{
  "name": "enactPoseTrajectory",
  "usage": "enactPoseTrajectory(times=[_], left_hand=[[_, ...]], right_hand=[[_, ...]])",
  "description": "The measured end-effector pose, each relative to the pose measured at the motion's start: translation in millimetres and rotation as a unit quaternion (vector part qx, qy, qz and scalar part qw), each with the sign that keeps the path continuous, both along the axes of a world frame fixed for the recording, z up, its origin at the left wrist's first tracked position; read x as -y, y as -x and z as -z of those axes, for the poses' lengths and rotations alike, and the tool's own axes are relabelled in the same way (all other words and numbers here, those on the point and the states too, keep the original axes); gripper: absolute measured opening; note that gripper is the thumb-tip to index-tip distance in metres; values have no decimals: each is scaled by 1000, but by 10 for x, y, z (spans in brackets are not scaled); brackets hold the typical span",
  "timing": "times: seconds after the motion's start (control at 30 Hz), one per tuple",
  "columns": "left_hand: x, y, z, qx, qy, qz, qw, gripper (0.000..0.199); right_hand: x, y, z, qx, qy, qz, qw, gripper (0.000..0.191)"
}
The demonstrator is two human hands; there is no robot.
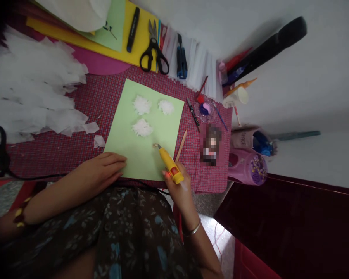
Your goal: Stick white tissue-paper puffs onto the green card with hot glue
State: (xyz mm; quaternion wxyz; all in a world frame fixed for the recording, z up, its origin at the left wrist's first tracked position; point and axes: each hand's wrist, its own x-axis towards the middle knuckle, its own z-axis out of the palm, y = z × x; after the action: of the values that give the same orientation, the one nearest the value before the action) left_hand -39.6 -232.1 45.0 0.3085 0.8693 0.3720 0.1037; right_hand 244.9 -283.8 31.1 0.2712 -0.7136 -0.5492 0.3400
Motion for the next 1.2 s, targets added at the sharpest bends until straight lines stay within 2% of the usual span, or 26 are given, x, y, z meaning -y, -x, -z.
enactPoseTrajectory(times=[0.3,0.57,0.73,1.03,1.2], left_hand=[[12,7,18,8,-16,-1,1000,31],[-5,3,27,7,-31,6,999,32],[13,14,57,20,-34,3,999,35],[55,71,201,23,-74,10,997,30],[54,69,206,34,-78,5,996,31]], right_hand=[[10,81,-91,8,-14,-50,999,16],[98,18,114,8,11,23,1000,24],[130,3,172,5,38,21,999,26],[134,37,199,3,-2,11,1000,22],[116,81,139,6,-23,-11,1000,20]])
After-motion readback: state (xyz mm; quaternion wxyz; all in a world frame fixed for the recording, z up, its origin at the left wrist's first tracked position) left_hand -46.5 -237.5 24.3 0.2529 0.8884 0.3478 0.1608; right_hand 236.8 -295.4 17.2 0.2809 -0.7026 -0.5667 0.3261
